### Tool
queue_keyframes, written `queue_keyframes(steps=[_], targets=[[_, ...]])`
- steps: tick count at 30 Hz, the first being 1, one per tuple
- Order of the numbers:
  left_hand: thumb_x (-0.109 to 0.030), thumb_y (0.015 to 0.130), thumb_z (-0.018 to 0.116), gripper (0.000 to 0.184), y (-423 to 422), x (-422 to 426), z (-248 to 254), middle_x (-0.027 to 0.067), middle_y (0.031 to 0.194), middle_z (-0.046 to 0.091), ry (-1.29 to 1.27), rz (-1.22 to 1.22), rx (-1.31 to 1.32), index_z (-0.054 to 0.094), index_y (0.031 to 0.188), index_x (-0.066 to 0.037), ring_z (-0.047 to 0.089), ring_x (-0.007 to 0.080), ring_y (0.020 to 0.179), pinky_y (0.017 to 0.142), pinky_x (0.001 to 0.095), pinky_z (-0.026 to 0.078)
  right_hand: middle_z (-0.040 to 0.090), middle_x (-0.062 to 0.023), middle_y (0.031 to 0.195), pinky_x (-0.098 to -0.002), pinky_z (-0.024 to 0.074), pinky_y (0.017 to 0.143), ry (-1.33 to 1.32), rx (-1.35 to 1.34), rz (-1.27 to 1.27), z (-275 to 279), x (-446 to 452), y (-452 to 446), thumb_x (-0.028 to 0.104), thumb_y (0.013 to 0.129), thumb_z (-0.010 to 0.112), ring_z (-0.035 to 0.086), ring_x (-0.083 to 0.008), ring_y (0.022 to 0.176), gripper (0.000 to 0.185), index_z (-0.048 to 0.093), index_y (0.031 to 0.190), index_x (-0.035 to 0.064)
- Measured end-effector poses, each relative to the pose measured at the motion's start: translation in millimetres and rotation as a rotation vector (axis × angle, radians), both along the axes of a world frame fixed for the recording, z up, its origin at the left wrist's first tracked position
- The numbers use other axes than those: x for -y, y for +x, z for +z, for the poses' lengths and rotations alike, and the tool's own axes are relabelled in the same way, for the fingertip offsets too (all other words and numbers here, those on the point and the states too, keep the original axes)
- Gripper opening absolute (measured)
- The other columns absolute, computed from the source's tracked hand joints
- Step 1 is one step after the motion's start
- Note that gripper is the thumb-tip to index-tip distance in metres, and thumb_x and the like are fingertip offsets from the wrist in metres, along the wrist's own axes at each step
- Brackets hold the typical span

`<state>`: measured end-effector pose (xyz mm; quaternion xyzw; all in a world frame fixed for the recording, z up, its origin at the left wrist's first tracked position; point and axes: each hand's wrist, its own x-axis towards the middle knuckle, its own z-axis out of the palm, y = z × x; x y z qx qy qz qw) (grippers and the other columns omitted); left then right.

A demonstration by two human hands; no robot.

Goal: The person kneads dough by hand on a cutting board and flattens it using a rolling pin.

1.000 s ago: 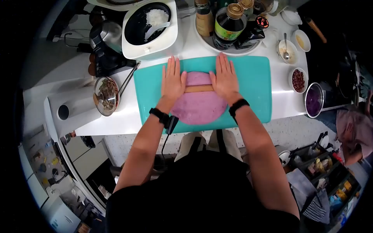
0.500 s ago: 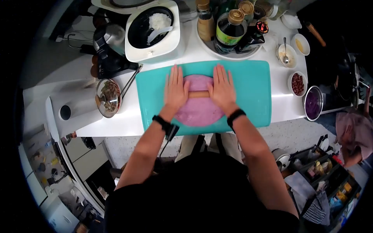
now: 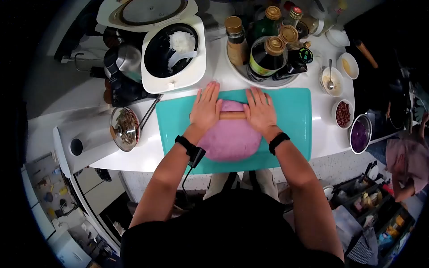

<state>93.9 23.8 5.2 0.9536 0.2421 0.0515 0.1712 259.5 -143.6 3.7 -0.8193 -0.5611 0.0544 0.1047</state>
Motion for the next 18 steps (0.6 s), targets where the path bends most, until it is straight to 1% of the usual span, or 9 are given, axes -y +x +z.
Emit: queue_keyframes(steps=[1, 4, 7, 9, 10, 13, 15, 16, 18], targets=[[-0.03, 0.104, 0.046, 0.059, 6.0, -7.4, -0.2, 0.0177, 0.161, 0.038, -0.002, 0.0, -0.001, 0.037, 0.155, -0.002, 0.029, 0.0302, 0.153, 0.125, 0.0479, 0.022, 0.043, -0.0193, 0.153, -0.0481, 0.0278, 0.12, -0.002, -0.001, 0.0, 1.4, -5.2, 6.2, 0.033, 0.1, 0.053, 0.036, -0.0341, 0.146, 0.059, 0.044, 0.149, 0.0013], [-0.028, 0.104, 0.048, 0.058, 10.4, -13.9, 2.9, 0.018, 0.16, 0.039, -0.234, 0.002, -0.021, 0.038, 0.155, -0.004, 0.032, 0.0312, 0.151, 0.124, 0.0466, 0.024, 0.048, -0.0179, 0.147, -0.0471, 0.0302, 0.117, -0.302, -0.165, -0.081, 21.5, -15.5, 6.9, 0.034, 0.099, 0.054, 0.04, -0.0334, 0.142, 0.057, 0.048, 0.146, 0.0033], [-0.03, 0.101, 0.052, 0.062, 7.4, -9.5, 6.6, 0.0185, 0.16, 0.039, -0.245, 0.019, -0.038, 0.038, 0.154, 0.0, 0.034, 0.031, 0.15, 0.124, 0.0475, 0.024, 0.05, -0.018, 0.143, -0.0482, 0.0306, 0.117, -0.217, -0.162, -0.116, 17.3, -10.2, 1.6, 0.036, 0.097, 0.057, 0.041, -0.0347, 0.14, 0.057, 0.05, 0.143, 0.0029], [-0.035, 0.1, 0.055, 0.069, -9.9, 10.6, -2.6, 0.0231, 0.159, 0.038, 0.03, 0.052, 0.058, 0.037, 0.153, 0.004, 0.034, 0.0349, 0.15, 0.124, 0.0491, 0.024, 0.046, -0.0216, 0.15, -0.0497, 0.03, 0.118, 0.04, 0.028, -0.095, 3.8, 12.5, -15.2, 0.037, 0.097, 0.058, 0.04, -0.0372, 0.142, 0.064, 0.046, 0.146, -0.0011], [-0.035, 0.1, 0.055, 0.069, -22.0, 23.7, -0.8, 0.0231, 0.159, 0.038, 0.039, 0.051, 0.068, 0.037, 0.153, 0.004, 0.034, 0.0349, 0.15, 0.124, 0.0491, 0.024, 0.046, -0.0216, 0.15, -0.0497, 0.03, 0.118, 0.05, 0.037, -0.096, -2.1, 29.5, -26.7, 0.037, 0.097, 0.058, 0.04, -0.0372, 0.142, 0.064, 0.046, 0.146, -0.0011], [-0.039, 0.099, 0.056, 0.074, -78.4, 77.6, 10.4, 0.0286, 0.159, 0.035, 0.015, 0.019, 0.071, 0.035, 0.153, 0.008, 0.031, 0.0399, 0.15, 0.124, 0.05, 0.022, 0.038, -0.0257, 0.157, -0.053, 0.0286, 0.12, 0.073, -0.042, -0.013, -0.1, 86.7, -76.6, 0.038, 0.097, 0.059, 0.037, -0.0396, 0.146, 0.071, 0.041, 0.149, -0.0063], [-0.038, 0.1, 0.055, 0.073, -90.8, 96.0, 22.5, 0.0319, 0.16, 0.03, -0.044, 0.028, 0.033, 0.035, 0.154, 0.008, 0.026, 0.0429, 0.152, 0.125, 0.0522, 0.019, 0.026, -0.028, 0.163, -0.0517, 0.02, 0.126, -0.13, -0.069, 0.034, 22.0, 97.4, -86.4, 0.037, 0.098, 0.058, 0.027, -0.0407, 0.152, 0.081, 0.025, 0.156, -0.0097], [-0.038, 0.1, 0.055, 0.073, -82.6, 88.6, 19.7, 0.0319, 0.16, 0.03, -0.036, 0.028, 0.048, 0.035, 0.154, 0.008, 0.026, 0.0429, 0.152, 0.125, 0.0522, 0.019, 0.032, -0.0264, 0.162, -0.0523, 0.0244, 0.123, -0.1, -0.153, -0.051, 25.6, 90.8, -79.6, 0.038, 0.101, 0.054, 0.03, -0.0392, 0.151, 0.071, 0.035, 0.153, -0.0079], [-0.037, 0.101, 0.053, 0.072, -62.7, 67.0, 27.6, 0.0291, 0.164, 0.025, -0.21, 0.108, 0.088, 0.033, 0.155, 0.005, 0.021, 0.0401, 0.154, 0.125, 0.0542, 0.017, 0.03, -0.0242, 0.163, -0.0506, 0.0225, 0.124, 0.009, -0.156, -0.053, 37.4, 53.8, -54.5, 0.038, 0.102, 0.051, 0.028, -0.0371, 0.152, 0.07, 0.034, 0.154, -0.0063]])
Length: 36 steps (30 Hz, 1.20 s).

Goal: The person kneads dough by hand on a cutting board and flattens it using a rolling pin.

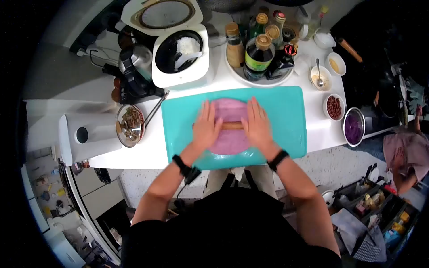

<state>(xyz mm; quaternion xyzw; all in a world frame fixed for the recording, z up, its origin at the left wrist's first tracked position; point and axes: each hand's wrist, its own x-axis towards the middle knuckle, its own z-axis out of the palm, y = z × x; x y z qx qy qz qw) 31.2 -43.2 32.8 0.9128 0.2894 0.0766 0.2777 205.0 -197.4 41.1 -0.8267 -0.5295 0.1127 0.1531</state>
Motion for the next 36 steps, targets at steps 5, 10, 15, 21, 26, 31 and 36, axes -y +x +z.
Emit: queue_keyframes(steps=[5, 10, 15, 21, 26, 31, 36], targets=[[-0.036, 0.103, 0.051, 0.069, 30.7, -26.8, -33.3, 0.0245, 0.166, 0.025, 0.304, -0.064, -0.086, 0.031, 0.158, 0.0, 0.021, 0.0386, 0.155, 0.123, 0.0591, 0.017, 0.026, -0.0175, 0.167, -0.0475, 0.0177, 0.127, -0.006, 0.142, 0.06, -39.5, -29.6, 15.9, 0.037, 0.104, 0.045, 0.023, -0.0305, 0.155, 0.066, 0.033, 0.156, -0.0016], [-0.036, 0.101, 0.052, 0.071, -18.0, 27.3, -22.8, 0.0224, 0.166, 0.027, 0.261, -0.091, -0.14, 0.031, 0.158, 0.0, 0.023, 0.0387, 0.154, 0.123, 0.0591, 0.016, 0.03, -0.0208, 0.164, -0.0481, 0.0204, 0.126, -0.055, 0.117, 0.017, -37.0, 26.9, -40.0, 0.035, 0.102, 0.048, 0.027, -0.0334, 0.153, 0.067, 0.035, 0.155, -0.0036], [-0.039, 0.102, 0.048, 0.071, -60.6, 61.9, -16.6, 0.021, 0.167, 0.025, 0.123, -0.072, -0.091, 0.029, 0.16, -0.001, 0.02, 0.0362, 0.156, 0.124, 0.0578, 0.013, 0.033, -0.0268, 0.161, -0.0486, 0.0251, 0.124, -0.076, 0.0, 0.064, -16.5, 56.1, -69.2, 0.032, 0.102, 0.052, 0.035, -0.0376, 0.148, 0.065, 0.039, 0.151, -0.008], [-0.038, 0.103, 0.048, 0.07, -16.0, 12.1, -27.0, 0.0152, 0.168, 0.025, 0.286, 0.004, -0.161, 0.029, 0.161, -0.005, 0.022, 0.0322, 0.156, 0.124, 0.0596, 0.013, 0.033, -0.0202, 0.163, -0.0482, 0.0211, 0.125, 0.057, 0.15, -0.041, -24.6, 6.9, -42.2, 0.031, 0.105, 0.046, 0.03, -0.0339, 0.152, 0.061, 0.037, 0.153, -0.0045], [-0.038, 0.1, 0.052, 0.069, -38.0, 40.6, -24.7, 0.0144, 0.166, 0.03, 0.328, -0.068, -0.164, 0.035, 0.159, -0.006, 0.026, 0.0317, 0.154, 0.123, 0.0623, 0.013, 0.032, -0.0163, 0.165, -0.0492, 0.019, 0.126, -0.059, 0.196, -0.04, -42.2, 33.6, -66.6, 0.033, 0.102, 0.047, 0.027, -0.0303, 0.154, 0.066, 0.034, 0.156, -0.0014], [-0.035, 0.098, 0.057, 0.069, -76.8, 74.9, -30.5, 0.0194, 0.162, 0.037, 0.303, -0.105, -0.09, 0.039, 0.156, -0.002, 0.03, 0.0386, 0.152, 0.121, 0.0661, 0.015, 0.035, -0.0166, 0.163, -0.0504, 0.0216, 0.125, -0.038, 0.137, -0.044, -37.5, 71.9, -105.7, 0.034, 0.101, 0.049, 0.03, -0.0298, 0.153, 0.066, 0.037, 0.155, -0.0018], [-0.037, 0.098, 0.058, 0.072, -119.4, 113.3, -22.5, 0.0217, 0.16, 0.039, 0.246, -0.135, -0.093, 0.039, 0.153, 0.004, 0.032, 0.0411, 0.15, 0.121, 0.0616, 0.02, 0.037, -0.0168, 0.162, -0.0497, 0.0244, 0.124, -0.087, 0.1, 0.029, -36.2, 115.8, -141.7, 0.033, 0.101, 0.051, 0.034, -0.0311, 0.15, 0.065, 0.038, 0.154, -0.0022]])
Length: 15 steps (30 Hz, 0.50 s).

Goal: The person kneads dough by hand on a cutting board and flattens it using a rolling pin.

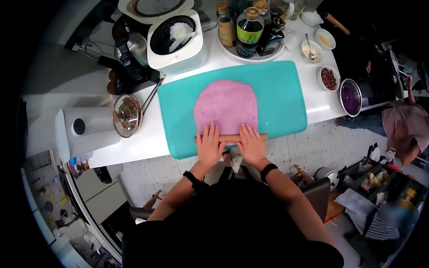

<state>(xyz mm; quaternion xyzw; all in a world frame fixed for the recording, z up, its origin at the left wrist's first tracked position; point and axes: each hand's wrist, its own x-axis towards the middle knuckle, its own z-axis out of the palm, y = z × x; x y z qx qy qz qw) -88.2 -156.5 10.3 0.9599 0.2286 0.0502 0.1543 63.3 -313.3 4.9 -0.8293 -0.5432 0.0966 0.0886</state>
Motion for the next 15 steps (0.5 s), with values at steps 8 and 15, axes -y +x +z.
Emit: queue_keyframes(steps=[8, 15], targets=[[-0.034, 0.098, 0.06, 0.07, 23.4, -49.6, 42.3, 0.0236, 0.154, 0.046, -0.235, -0.019, 0.181, 0.037, 0.154, 0.001, 0.043, 0.0408, 0.143, 0.118, 0.0522, 0.034, 0.056, -0.0128, 0.132, -0.0439, 0.0382, 0.108, 0.046, -0.05, -0.018, 20.5, 13.0, 6.0, 0.012, 0.085, 0.061, 0.052, -0.0305, 0.128, 0.046, 0.056, 0.13, 0.005], [-0.032, 0.093, 0.063, 0.066, 134.9, -165.7, 28.8, 0.0243, 0.144, 0.055, -0.326, 0.111, -0.181, 0.045, 0.15, -0.003, 0.055, 0.0403, 0.13, 0.111, 0.0469, 0.044, 0.063, -0.0096, 0.097, -0.0462, 0.0498, 0.082, 0.136, -0.113, -0.066, 71.6, 28.8, 44.1, 0.01, 0.08, 0.062, 0.064, -0.0308, 0.099, 0.028, 0.058, 0.108, 0.0099]])
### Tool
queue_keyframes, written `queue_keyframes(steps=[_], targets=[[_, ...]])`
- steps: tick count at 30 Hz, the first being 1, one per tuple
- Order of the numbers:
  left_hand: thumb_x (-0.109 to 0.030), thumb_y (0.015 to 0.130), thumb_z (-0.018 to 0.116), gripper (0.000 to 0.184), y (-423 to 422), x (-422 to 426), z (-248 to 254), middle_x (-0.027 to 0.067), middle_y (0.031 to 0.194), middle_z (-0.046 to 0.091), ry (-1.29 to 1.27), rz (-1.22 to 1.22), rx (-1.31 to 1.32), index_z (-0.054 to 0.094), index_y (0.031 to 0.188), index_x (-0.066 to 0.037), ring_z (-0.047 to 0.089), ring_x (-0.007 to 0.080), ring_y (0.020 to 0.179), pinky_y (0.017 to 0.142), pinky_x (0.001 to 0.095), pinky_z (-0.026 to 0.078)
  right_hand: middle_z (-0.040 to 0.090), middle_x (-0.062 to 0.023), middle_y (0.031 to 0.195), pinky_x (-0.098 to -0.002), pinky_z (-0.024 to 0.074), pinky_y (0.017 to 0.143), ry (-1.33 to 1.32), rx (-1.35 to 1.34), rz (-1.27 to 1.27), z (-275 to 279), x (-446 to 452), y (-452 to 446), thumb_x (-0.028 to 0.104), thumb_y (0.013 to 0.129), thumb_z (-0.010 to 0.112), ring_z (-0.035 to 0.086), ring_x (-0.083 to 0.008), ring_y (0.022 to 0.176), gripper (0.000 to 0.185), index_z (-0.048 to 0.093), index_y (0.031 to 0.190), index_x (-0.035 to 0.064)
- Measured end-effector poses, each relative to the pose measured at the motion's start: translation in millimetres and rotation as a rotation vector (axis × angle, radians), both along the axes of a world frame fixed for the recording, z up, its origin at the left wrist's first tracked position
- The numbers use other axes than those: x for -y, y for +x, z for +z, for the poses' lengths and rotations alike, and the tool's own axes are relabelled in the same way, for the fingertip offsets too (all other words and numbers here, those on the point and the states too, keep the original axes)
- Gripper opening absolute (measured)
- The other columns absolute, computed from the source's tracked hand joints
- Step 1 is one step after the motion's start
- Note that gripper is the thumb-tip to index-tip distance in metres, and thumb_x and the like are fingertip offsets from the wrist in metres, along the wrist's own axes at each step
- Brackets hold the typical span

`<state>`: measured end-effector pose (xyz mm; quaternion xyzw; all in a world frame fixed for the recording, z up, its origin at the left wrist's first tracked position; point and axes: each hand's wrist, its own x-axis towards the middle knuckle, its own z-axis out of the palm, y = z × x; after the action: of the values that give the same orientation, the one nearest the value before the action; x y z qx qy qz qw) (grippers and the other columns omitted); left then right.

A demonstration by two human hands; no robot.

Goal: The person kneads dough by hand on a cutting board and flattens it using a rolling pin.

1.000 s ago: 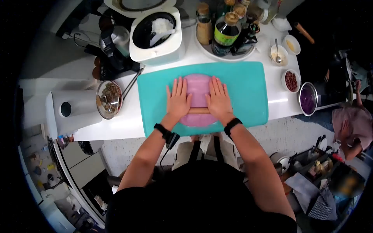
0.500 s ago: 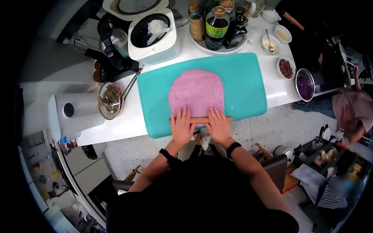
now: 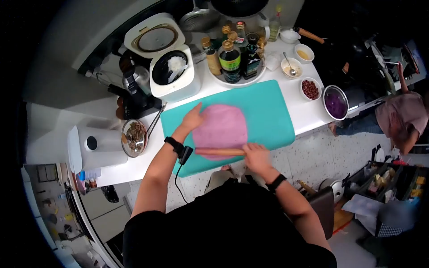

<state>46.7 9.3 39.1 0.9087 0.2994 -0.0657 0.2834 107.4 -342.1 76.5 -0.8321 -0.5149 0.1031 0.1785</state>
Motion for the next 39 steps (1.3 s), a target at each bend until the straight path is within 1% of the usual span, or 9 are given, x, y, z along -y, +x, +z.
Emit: queue_keyframes(steps=[10, 15, 18, 21, 23, 28, 32, 35, 39], targets=[[-0.049, 0.077, 0.08, 0.076, 75.3, 16.7, -8.2, 0.021, 0.127, 0.065, -0.064, -0.086, -0.223, 0.061, 0.135, -0.004, 0.063, 0.0379, 0.119, 0.103, 0.0441, 0.05, 0.062, -0.0165, 0.108, -0.0502, 0.0512, 0.087, -0.205, 0.032, -0.483, -40.2, 41.2, 132.3, 0.009, 0.082, 0.067, 0.062, -0.0384, 0.104, 0.039, 0.053, 0.118, 0.0035], [-0.031, 0.081, 0.08, 0.038, 45.2, 20.4, -4.0, 0.0161, 0.11, 0.071, -0.137, -0.374, 0.12, 0.071, 0.109, -0.007, 0.068, 0.0363, 0.101, 0.089, 0.0465, 0.053, 0.058, -0.021, 0.129, -0.0494, 0.0461, 0.104, 0.035, 0.158, -0.342, -40.8, -8.4, 126.8, 0.015, 0.081, 0.076, 0.056, -0.0416, 0.12, 0.071, 0.045, 0.143, 0.0023], [-0.022, 0.084, 0.077, 0.027, 25.8, 38.7, 86.3, 0.0155, 0.096, 0.071, -0.269, -0.439, -0.033, 0.069, 0.106, -0.008, 0.069, 0.0337, 0.088, 0.078, 0.0448, 0.052, 0.051, -0.0234, 0.142, -0.0465, 0.044, 0.109, 0.17, -0.337, -0.169, -41.4, -41.5, 97.5, 0.021, 0.08, 0.082, 0.052, -0.0414, 0.13, 0.094, 0.031, 0.155, 0.0018], [-0.017, 0.085, 0.076, 0.025, -1.6, 40.8, 155.0, 0.0147, 0.084, 0.068, -0.443, -0.475, 0.013, 0.068, 0.106, -0.008, 0.066, 0.0306, 0.078, 0.07, 0.0412, 0.049, 0.06, -0.021, 0.135, -0.042, 0.0454, 0.108, 0.259, -0.92, -0.12, -41.9, -58.6, 78.7, 0.024, 0.082, 0.083, 0.057, -0.035, 0.126, 0.082, 0.043, 0.149, -0.0023], [-0.011, 0.085, 0.075, 0.022, -14.5, 36.2, 191.9, 0.011, 0.083, 0.066, -0.489, -0.446, 0.068, 0.067, 0.104, -0.005, 0.063, 0.0244, 0.077, 0.071, 0.0365, 0.049, 0.063, -0.0197, 0.134, -0.0371, 0.0505, 0.101, -0.153, -1.203, 0.062, -20.2, -65.2, 75.1, 0.02, 0.089, 0.079, 0.064, -0.0217, 0.115, 0.052, 0.061, 0.132, -0.003], [-0.005, 0.085, 0.073, 0.019, -42.0, 18.3, 260.3, 0.009, 0.087, 0.069, -0.388, -0.324, 0.369, 0.066, 0.103, -0.005, 0.065, 0.0256, 0.08, 0.072, 0.0359, 0.049, 0.074, -0.0125, 0.093, -0.0357, 0.056, 0.082, 0.164, -0.982, 0.06, 116.0, -69.8, 80.0, 0.018, 0.092, 0.072, 0.07, -0.0222, 0.088, 0.033, 0.069, 0.12, 0.0009], [0.001, 0.081, 0.074, 0.025, -71.6, 18.9, 274.1, 0.0049, 0.102, 0.074, -0.192, -0.347, 0.474, 0.068, 0.104, -0.009, 0.066, 0.0241, 0.117, 0.12, 0.0489, 0.033, 0.074, -0.0122, 0.097, -0.0383, 0.0577, 0.075, 0.306, -0.212, 0.22, 172.7, -61.1, 63.6, 0.009, 0.088, 0.068, 0.072, -0.0263, 0.089, 0.038, 0.068, 0.125, 0.0078], [0.001, 0.079, 0.073, 0.029, -97.2, 28.7, 212.3, 0.0033, 0.118, 0.075, -0.019, -0.429, 0.272, 0.07, 0.105, -0.013, 0.056, 0.0294, 0.135, 0.127, 0.0579, 0.015, 0.069, -0.0157, 0.121, -0.0435, 0.0569, 0.087, 0.12, 0.004, 0.284, 134.0, -46.3, 33.2, 0.009, 0.084, 0.068, 0.068, -0.0326, 0.107, 0.051, 0.062, 0.134, 0.0086], [-0.011, 0.088, 0.072, 0.044, -143.4, 63.4, 75.9, 0.0143, 0.153, 0.05, 0.141, -0.504, 0.051, 0.06, 0.13, -0.009, 0.049, 0.0329, 0.14, 0.123, 0.056, 0.027, 0.052, -0.0191, 0.146, -0.0473, 0.0512, 0.1, -0.08, 0.012, 0.317, 21.5, -15.3, 1.5, 0.011, 0.085, 0.069, 0.059, -0.0374, 0.124, 0.057, 0.056, 0.14, 0.0084]])
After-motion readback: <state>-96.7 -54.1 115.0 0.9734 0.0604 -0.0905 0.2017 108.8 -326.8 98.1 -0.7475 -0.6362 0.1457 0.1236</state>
